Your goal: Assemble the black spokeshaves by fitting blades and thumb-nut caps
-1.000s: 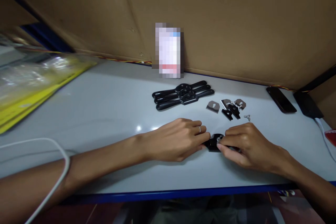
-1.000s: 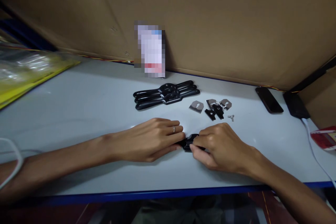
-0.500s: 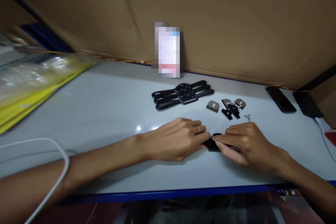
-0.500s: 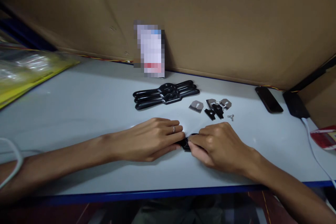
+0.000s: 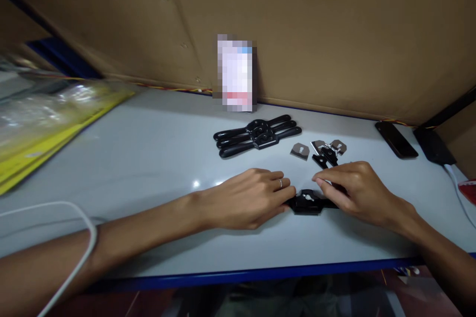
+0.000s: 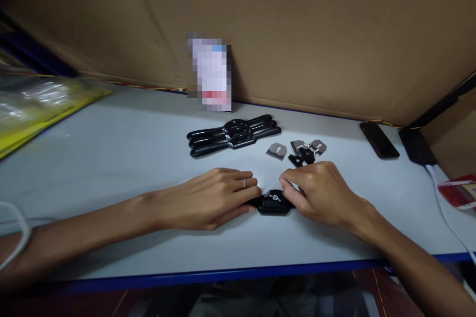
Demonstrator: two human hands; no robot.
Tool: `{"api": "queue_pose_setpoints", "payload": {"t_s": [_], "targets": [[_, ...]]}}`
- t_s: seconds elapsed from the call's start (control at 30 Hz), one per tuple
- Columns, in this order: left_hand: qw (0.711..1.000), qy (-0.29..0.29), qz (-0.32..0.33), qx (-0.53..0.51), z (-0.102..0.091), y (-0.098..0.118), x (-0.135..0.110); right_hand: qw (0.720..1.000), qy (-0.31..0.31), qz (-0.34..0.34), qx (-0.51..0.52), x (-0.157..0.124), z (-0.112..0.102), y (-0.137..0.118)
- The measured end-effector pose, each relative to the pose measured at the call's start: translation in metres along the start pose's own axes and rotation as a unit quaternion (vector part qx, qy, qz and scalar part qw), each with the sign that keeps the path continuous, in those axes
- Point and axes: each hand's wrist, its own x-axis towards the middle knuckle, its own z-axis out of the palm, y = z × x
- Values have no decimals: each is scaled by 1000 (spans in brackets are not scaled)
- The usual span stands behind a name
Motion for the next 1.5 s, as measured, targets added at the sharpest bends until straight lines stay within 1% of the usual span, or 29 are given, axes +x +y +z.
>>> {"api": "queue_pose_setpoints", "payload": {"t_s": [0.03,0.1,0.2,0.3,0.43,0.57,0.8,1.1,1.23,1.5], "targets": [[1000,1,-6,-9,0,0,0,1000,-23,10,-16,0,-3,1],[1000,-1,-15,-23,0,0,0,995,-90,30,-41,0,-9,3],[1000,-7,-10,-15,1,0,-1,980,-190,42,-52,-3,-19,3],[1000,-7,6,9,3,0,-1,972,-230,31,-40,-5,-21,3],[1000,-7,18,22,2,-1,-1,972,-230,20,-36,-4,-16,2],[999,-15,9,32,2,-1,-1,974,-222,9,-41,-2,-12,-1],[999,0,16,34,3,-2,-1,979,-200,-17,-34,-1,-8,2],[1000,-6,5,24,2,-1,-1,979,-202,-8,-33,1,-10,-1],[1000,2,8,25,3,-1,-2,980,-198,-6,-27,1,-9,0],[1000,-3,3,22,2,-1,-1,975,-220,2,-32,2,-12,-2]]}}
